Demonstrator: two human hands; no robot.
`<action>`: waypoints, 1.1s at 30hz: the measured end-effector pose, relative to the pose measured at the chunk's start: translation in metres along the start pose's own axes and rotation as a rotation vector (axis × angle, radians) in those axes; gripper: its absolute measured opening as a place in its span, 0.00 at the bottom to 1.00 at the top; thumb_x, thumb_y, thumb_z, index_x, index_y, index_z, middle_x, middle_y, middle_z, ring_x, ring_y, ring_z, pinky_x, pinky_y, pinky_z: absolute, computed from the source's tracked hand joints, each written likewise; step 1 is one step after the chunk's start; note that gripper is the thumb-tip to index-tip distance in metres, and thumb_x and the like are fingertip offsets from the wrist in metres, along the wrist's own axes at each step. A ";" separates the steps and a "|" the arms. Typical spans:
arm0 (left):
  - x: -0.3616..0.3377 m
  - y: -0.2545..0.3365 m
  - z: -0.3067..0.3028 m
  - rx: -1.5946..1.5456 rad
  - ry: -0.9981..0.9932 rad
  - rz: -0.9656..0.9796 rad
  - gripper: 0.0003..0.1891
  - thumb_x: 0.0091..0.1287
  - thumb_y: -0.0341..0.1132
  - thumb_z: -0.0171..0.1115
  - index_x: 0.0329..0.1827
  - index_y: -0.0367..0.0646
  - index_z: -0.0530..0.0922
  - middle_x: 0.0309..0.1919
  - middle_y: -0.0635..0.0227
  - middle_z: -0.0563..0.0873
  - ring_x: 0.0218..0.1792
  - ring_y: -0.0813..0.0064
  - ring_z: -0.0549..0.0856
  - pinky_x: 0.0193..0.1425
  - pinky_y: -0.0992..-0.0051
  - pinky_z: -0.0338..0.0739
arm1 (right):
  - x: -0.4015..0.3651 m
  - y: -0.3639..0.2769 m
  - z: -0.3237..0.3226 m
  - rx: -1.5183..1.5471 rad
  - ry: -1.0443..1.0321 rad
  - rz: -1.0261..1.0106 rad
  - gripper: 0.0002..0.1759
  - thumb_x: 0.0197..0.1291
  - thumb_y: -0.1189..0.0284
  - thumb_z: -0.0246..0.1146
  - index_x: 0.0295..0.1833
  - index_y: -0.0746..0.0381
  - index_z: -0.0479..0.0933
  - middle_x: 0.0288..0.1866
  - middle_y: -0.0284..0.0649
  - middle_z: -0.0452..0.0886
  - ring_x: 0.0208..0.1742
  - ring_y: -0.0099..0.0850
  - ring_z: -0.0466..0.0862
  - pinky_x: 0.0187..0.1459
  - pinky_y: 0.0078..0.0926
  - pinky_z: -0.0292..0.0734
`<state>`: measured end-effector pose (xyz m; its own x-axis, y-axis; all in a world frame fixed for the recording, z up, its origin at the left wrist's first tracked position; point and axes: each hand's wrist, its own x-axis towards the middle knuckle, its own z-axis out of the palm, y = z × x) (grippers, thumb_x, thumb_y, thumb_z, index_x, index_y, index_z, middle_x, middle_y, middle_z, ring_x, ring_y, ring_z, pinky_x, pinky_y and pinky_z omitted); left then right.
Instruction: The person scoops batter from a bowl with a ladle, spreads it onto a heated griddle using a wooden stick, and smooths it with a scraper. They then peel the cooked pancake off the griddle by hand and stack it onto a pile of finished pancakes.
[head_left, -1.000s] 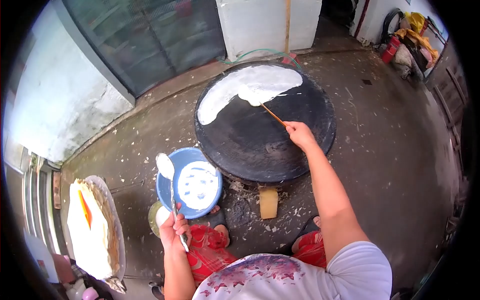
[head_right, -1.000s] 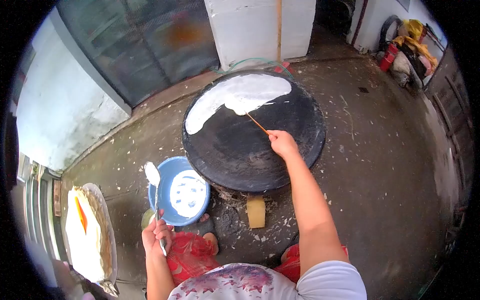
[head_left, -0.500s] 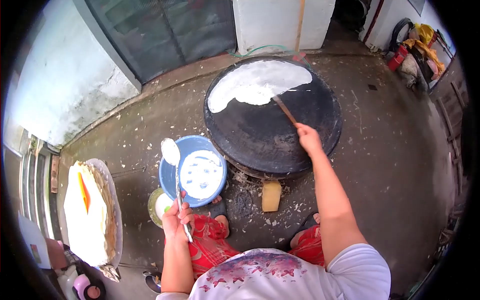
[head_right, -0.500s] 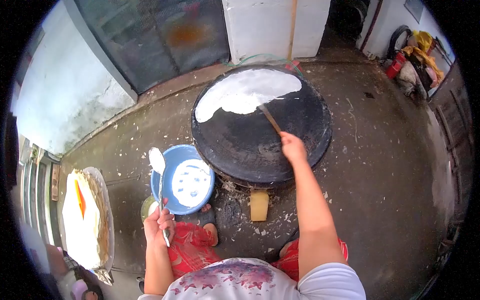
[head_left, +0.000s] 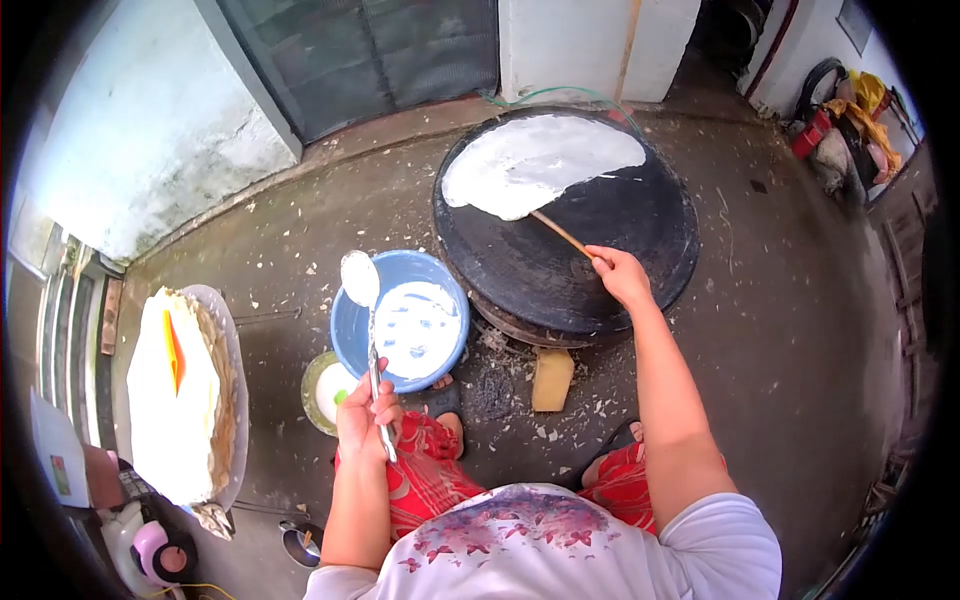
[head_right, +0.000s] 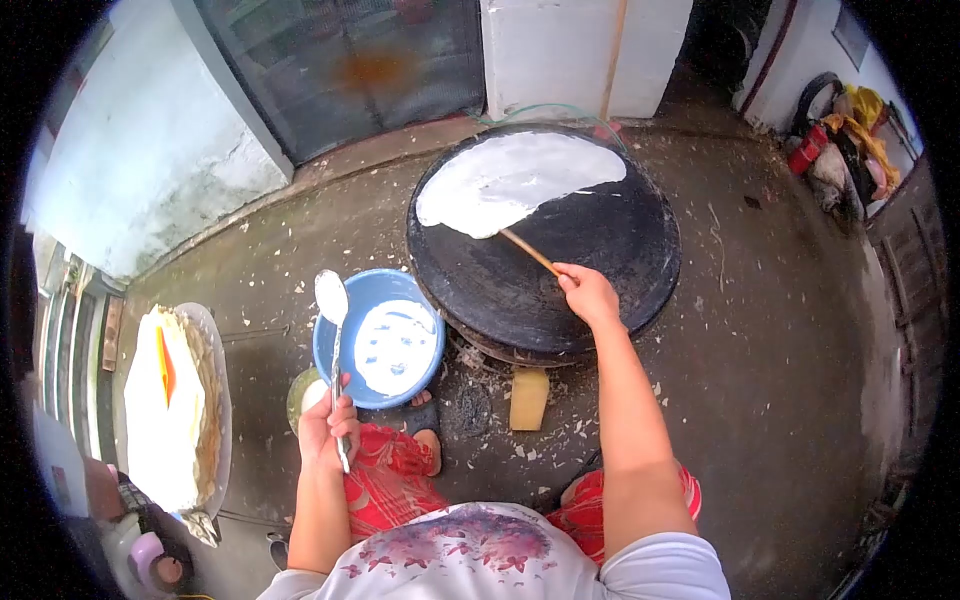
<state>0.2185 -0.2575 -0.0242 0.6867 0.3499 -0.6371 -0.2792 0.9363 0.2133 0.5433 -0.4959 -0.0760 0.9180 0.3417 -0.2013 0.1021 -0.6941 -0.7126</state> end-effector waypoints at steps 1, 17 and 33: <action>0.000 0.000 -0.002 0.012 0.002 0.006 0.15 0.69 0.33 0.41 0.53 0.35 0.69 0.24 0.65 0.72 0.16 0.84 0.65 0.15 0.86 0.60 | 0.001 0.001 0.009 -0.003 -0.003 0.002 0.15 0.59 0.66 0.55 0.52 0.48 0.76 0.46 0.42 0.80 0.47 0.39 0.79 0.48 0.32 0.73; -0.009 0.009 -0.015 0.045 -0.015 0.009 0.15 0.69 0.33 0.41 0.54 0.36 0.68 0.24 0.67 0.71 0.16 0.85 0.65 0.14 0.87 0.59 | -0.041 0.041 0.069 0.149 0.034 -0.095 0.15 0.63 0.70 0.51 0.53 0.59 0.76 0.36 0.34 0.80 0.38 0.21 0.74 0.45 0.18 0.68; -0.017 0.027 -0.030 0.053 -0.055 -0.010 0.14 0.69 0.33 0.41 0.52 0.37 0.70 0.24 0.65 0.71 0.16 0.84 0.65 0.14 0.86 0.59 | -0.092 -0.102 0.179 -0.485 0.078 -0.239 0.32 0.58 0.75 0.47 0.68 0.67 0.46 0.34 0.49 0.79 0.31 0.45 0.81 0.31 0.40 0.76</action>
<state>0.1792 -0.2395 -0.0297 0.7258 0.3408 -0.5976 -0.2375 0.9394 0.2472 0.3799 -0.3427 -0.1054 0.8715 0.4904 -0.0083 0.4593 -0.8219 -0.3369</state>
